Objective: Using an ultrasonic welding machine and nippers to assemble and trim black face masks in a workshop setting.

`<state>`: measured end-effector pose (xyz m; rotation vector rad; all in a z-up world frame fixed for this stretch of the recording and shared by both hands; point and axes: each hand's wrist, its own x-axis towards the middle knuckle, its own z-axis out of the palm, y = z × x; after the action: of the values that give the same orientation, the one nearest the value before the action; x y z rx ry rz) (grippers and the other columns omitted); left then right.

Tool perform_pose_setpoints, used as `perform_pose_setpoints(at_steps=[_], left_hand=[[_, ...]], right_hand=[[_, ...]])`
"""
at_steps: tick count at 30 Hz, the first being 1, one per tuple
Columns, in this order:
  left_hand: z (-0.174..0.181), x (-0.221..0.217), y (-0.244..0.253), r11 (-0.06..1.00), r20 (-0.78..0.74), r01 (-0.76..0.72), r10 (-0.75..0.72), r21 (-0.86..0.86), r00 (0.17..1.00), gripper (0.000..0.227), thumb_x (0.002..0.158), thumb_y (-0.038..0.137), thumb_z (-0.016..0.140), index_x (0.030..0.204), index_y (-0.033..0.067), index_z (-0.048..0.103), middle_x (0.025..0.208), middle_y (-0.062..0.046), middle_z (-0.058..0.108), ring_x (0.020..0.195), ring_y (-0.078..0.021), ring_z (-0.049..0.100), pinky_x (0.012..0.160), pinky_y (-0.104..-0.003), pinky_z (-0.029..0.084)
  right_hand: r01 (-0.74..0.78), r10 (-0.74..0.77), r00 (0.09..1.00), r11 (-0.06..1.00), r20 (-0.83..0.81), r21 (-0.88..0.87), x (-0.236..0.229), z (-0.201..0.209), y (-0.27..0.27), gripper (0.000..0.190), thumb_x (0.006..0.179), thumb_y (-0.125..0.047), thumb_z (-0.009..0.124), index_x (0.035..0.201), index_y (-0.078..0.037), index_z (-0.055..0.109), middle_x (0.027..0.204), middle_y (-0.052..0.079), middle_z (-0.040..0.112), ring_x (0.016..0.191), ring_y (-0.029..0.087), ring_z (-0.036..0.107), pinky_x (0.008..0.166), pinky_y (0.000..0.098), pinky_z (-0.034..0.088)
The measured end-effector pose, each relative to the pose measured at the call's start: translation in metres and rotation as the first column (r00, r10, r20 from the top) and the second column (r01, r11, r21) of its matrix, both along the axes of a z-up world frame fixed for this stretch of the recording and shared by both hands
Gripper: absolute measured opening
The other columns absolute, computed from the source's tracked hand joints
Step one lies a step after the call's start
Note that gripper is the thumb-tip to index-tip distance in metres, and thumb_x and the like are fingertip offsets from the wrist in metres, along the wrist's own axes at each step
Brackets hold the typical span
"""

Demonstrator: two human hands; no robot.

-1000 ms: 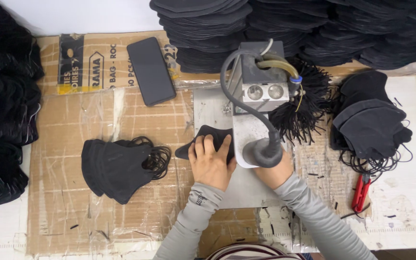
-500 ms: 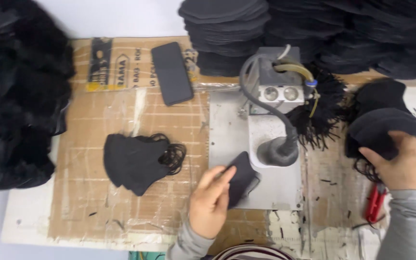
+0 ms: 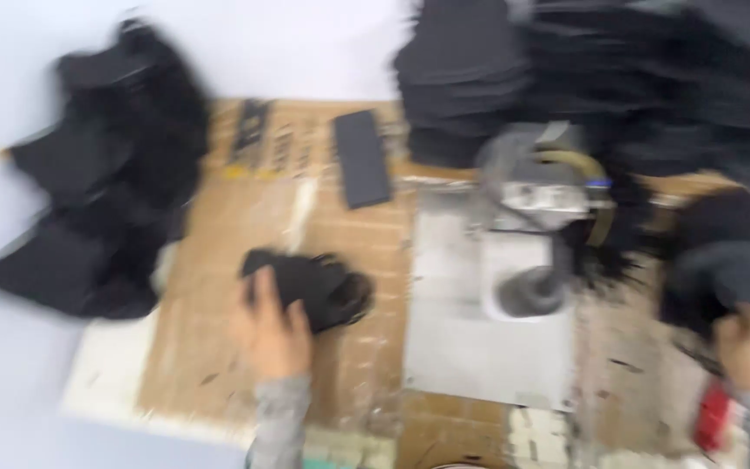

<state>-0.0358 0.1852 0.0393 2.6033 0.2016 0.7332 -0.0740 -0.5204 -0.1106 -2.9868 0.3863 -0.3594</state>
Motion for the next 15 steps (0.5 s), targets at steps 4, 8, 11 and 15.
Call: perform_pose_setpoints(at_steps=[4, 8, 11, 15], left_hand=[[0.016, -0.019, -0.049, 0.971, 0.044, 0.213, -0.209, -0.105, 0.977, 0.036, 0.089, 0.007, 0.075, 0.123, 0.0139, 0.065, 0.129, -0.008, 0.062, 0.124, -0.0345, 0.059, 0.110, -0.046, 0.045], [0.028, -0.044, -0.145, 0.617, -0.023, 0.540, -0.671, -0.573, 0.741, 0.041, 0.076, 0.014, 0.084, 0.114, 0.0094, 0.069, 0.117, -0.011, 0.068, 0.115, -0.0308, 0.063, 0.100, -0.044, 0.048], [0.012, -0.054, -0.176, 0.295, 0.081, 0.703, -0.891, -0.647, 0.448, 0.054, 0.073, 0.023, 0.092, 0.115, 0.0044, 0.064, 0.118, -0.018, 0.063, 0.115, -0.0348, 0.062, 0.093, -0.043, 0.050], [0.000, -0.050, -0.157, 0.412, 0.123, 0.698, -0.806, -0.586, 0.579, 0.018, 0.088, 0.009, 0.083, 0.101, 0.0130, 0.071, 0.100, -0.004, 0.075, 0.099, -0.0230, 0.077, 0.088, -0.035, 0.061]], right_hand=[[0.166, -0.177, 0.982, 0.976, 0.065, 0.143, -0.032, 0.152, 0.160, 0.012, 0.103, -0.015, 0.070, 0.113, -0.008, 0.072, 0.090, 0.016, 0.073, 0.071, 0.030, 0.070, 0.067, 0.0402, 0.055], [-0.134, 0.117, 0.990, 0.658, 0.076, 0.741, -0.050, 0.173, 0.241, 0.021, 0.080, -0.004, 0.072, 0.100, -0.006, 0.073, 0.094, 0.007, 0.077, 0.086, 0.018, 0.073, 0.077, 0.0300, 0.056], [-0.365, 0.493, 0.859, 0.400, 0.139, 0.841, -0.044, 0.200, 0.293, 0.022, 0.074, -0.008, 0.088, 0.085, -0.003, 0.069, 0.089, 0.006, 0.076, 0.080, 0.018, 0.075, 0.071, 0.0305, 0.058], [-0.282, 0.527, 0.830, 0.116, 0.182, 0.952, -0.035, 0.202, 0.268, 0.017, 0.081, -0.002, 0.082, 0.083, -0.002, 0.065, 0.085, 0.011, 0.070, 0.074, 0.024, 0.068, 0.066, 0.0353, 0.054]])
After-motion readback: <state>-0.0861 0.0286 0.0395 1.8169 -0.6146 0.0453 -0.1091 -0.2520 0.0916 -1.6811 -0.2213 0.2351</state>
